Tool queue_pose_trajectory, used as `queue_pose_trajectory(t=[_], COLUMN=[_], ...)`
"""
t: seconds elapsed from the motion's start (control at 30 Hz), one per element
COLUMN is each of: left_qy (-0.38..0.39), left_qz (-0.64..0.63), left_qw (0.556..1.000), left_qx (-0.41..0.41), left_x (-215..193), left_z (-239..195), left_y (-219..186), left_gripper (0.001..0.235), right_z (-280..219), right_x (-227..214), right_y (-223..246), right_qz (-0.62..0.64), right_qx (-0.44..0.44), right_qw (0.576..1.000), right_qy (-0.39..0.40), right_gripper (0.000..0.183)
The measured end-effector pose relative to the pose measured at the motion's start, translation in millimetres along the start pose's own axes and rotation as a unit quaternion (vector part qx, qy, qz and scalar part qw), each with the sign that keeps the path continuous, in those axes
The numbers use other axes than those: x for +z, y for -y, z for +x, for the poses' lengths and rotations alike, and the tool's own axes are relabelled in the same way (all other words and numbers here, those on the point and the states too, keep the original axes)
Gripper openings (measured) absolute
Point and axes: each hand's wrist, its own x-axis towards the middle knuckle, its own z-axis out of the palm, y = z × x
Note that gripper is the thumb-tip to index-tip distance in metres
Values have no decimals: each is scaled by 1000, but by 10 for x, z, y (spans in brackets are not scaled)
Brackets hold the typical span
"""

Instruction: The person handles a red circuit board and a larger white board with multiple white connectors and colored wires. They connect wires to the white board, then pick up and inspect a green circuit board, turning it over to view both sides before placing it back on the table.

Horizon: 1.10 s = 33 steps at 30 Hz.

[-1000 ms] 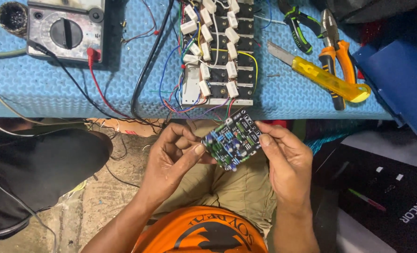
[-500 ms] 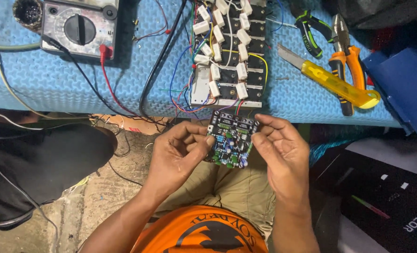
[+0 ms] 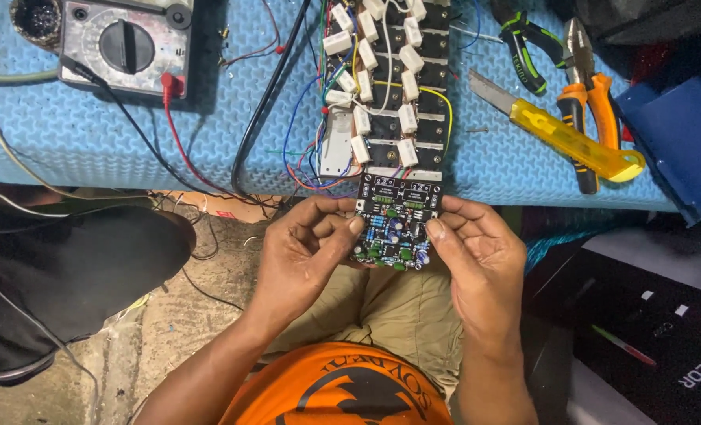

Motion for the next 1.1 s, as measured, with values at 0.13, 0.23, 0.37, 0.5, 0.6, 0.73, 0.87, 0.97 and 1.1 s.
queue_pose_trajectory(t=[0.13,0.23,0.37,0.5,0.6,0.73,0.87,0.97,1.1], left_qy=[-11,-13,-9,-4,-3,-3,-6,-2,-3], left_qz=[-22,-33,-37,-37,-49,-45,-45,-38,-31], left_qw=[999,999,998,998,998,998,998,998,999], left_qx=[-25,-36,-43,-42,-40,-35,-36,-44,-41], left_x=[-29,70,14,1,17,38,63,72,110], left_z=[10,16,11,15,5,2,13,27,27], left_y=[53,-118,-10,11,-4,-49,-97,-113,-146], left_gripper=[28,29,29,31,30,28,26,27,28], right_z=[13,16,43,72,72,69,66,72,72], right_x=[10,25,-7,-14,-9,-10,-11,-6,-5], right_y=[15,23,-5,-4,18,25,15,36,55], right_qz=[-11,-1,-3,8,6,8,10,9,7], right_qx=[-3,-7,-8,-3,-2,0,1,0,1], right_qw=[1000,1000,1000,1000,1000,1000,1000,1000,1000], right_qy=[-1,4,8,11,15,15,18,19,17], right_gripper=[34,36,36,35,35,35,35,34,34])
